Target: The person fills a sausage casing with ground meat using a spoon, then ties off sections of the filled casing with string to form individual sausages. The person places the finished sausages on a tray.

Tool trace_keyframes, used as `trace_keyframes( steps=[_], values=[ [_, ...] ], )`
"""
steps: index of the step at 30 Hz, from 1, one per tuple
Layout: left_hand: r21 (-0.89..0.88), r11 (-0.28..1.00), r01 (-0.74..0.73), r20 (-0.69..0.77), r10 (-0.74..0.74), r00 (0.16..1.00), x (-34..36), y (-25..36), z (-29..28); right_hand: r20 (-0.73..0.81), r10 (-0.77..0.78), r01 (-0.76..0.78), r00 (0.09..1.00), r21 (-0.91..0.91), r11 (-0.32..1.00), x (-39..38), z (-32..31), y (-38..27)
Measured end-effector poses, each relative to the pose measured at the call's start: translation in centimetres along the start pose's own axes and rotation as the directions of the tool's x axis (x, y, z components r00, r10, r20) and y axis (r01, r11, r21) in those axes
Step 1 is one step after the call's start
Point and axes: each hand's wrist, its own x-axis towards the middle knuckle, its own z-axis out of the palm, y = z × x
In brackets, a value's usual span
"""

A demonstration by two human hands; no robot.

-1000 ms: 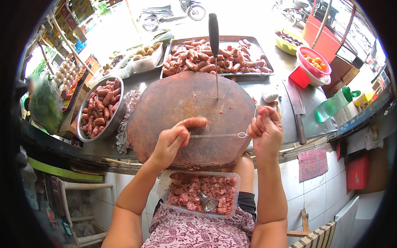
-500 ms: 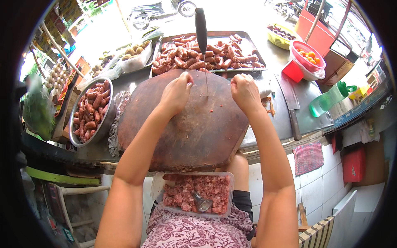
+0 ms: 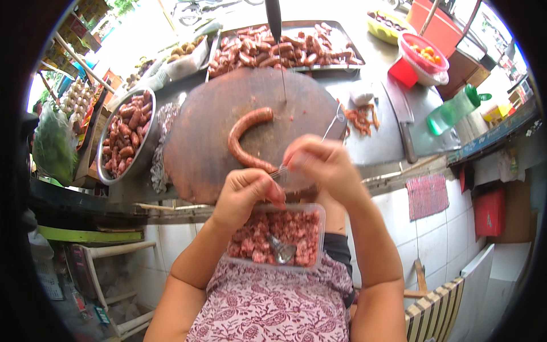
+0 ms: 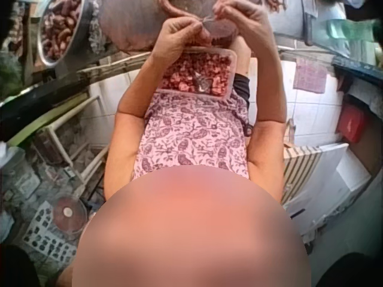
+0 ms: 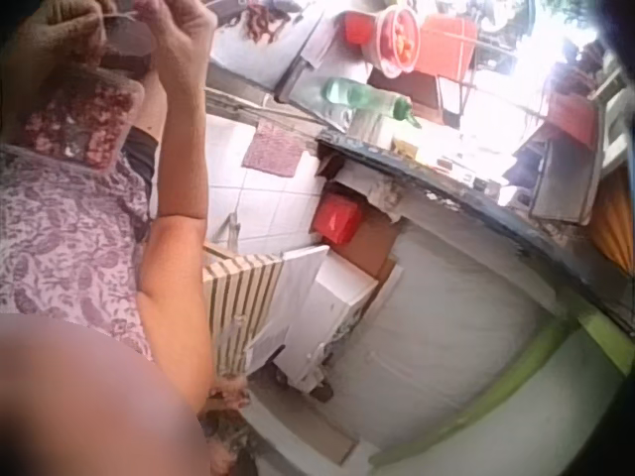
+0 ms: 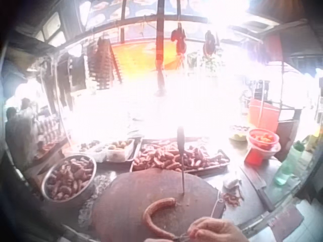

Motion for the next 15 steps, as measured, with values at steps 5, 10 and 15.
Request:
trace_keyframes(
  steps=[5,10,15],
  values=[
    [-0.606,0.746,-0.274,-0.142,0.238,0.961,-0.7,-1.9,0.3,-0.525,-0.351,-0.134,0.776,-0.680,0.721,-0.5,-0.7,1.3],
    [-0.470,0.808,-0.354,-0.177,0.306,0.935,-0.7,-3.2,2.0,-0.262,-0.130,-0.003,0.956,-0.453,0.891,-4.0,5.7,1.3],
    [-0.279,0.891,-0.359,-0.203,0.310,0.929,-1.3,-3.9,2.6,-0.260,-0.158,0.015,0.953,-0.478,0.878,-4.5,8.0,1.4]
  ],
)
